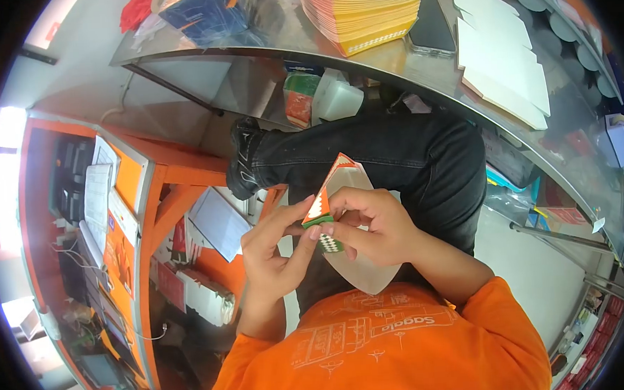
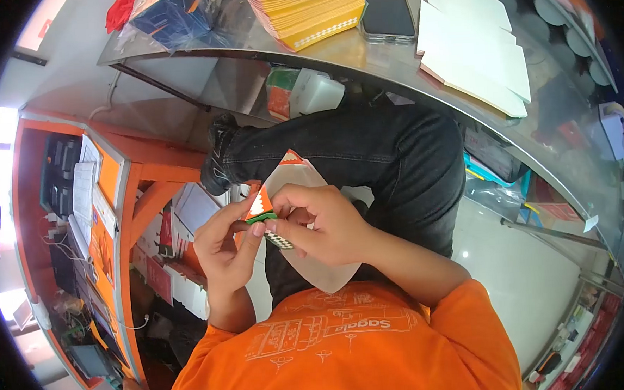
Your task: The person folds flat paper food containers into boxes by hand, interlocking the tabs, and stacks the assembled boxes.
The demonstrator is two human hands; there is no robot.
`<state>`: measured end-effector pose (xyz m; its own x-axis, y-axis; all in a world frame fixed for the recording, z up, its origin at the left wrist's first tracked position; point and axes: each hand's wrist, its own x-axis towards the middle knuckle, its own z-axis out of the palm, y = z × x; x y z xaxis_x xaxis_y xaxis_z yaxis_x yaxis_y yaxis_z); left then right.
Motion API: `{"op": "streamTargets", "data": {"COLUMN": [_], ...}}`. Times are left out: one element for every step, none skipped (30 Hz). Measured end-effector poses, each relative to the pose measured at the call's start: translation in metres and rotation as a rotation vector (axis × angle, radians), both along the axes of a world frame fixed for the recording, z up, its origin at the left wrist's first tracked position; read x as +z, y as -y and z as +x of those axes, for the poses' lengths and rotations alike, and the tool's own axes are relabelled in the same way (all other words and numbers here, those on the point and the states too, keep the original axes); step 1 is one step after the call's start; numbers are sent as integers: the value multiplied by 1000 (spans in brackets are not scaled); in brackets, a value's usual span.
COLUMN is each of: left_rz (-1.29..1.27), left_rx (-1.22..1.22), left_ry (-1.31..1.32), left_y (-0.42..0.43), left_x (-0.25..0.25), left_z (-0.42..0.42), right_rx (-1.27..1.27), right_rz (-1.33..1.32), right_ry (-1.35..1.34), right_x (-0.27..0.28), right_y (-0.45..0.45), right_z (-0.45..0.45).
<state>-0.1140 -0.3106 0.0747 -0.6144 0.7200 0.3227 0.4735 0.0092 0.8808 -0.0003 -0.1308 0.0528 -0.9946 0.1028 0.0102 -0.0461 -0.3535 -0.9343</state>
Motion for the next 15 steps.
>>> {"op": "streamTargets", "data": {"left_rz": [1, 2, 3, 4, 6, 8, 0, -7, -13, 2, 15, 24, 47, 70, 95], "left_rx": [1, 2, 5, 23, 41, 60, 66, 71, 76, 95, 114, 134, 128, 121, 113], "left_ry": [21, 42, 63, 117, 171, 223, 226, 227, 227, 262, 298, 336, 381, 428, 474], "left_y": [-1, -3, -4, -5, -5, -5, -4, -4, -3, -3, -3, -2, -1, -1, -1], "left_x": [0, -1, -1, -3, -5, -7, -10, -13, -17, -20, -23, -25, -22, -18, -16], "left_z": [1, 1, 2, 4, 6, 7, 7, 6, 5, 3, 2, 1, -1, -3, -4], "right_rx": [11, 23, 25, 28, 32, 15, -1, -18, -48, -80, -110, -210, -310, -411, -511], "right_rz": [-25, -50, -55, -60, -64, -37, -10, 20, 143, 268, 390, 371, 350, 327, 327], "right_ry": [14, 28, 49, 71, 93, 105, 116, 127, 78, 27, -24, -105, -184, -263, -270], "right_x": [-4, -5, -3, 2, 5, 2, -2, -3, 2, 14, 22, 22, 21, 19, 16], "right_y": [0, 0, -1, -2, -2, -1, 0, 0, -1, -2, -5, -12, -21, -29, -37], "right_z": [0, 0, 1, 0, 1, 1, 2, 2, 7, 12, 16, 21, 29, 34, 33]}}
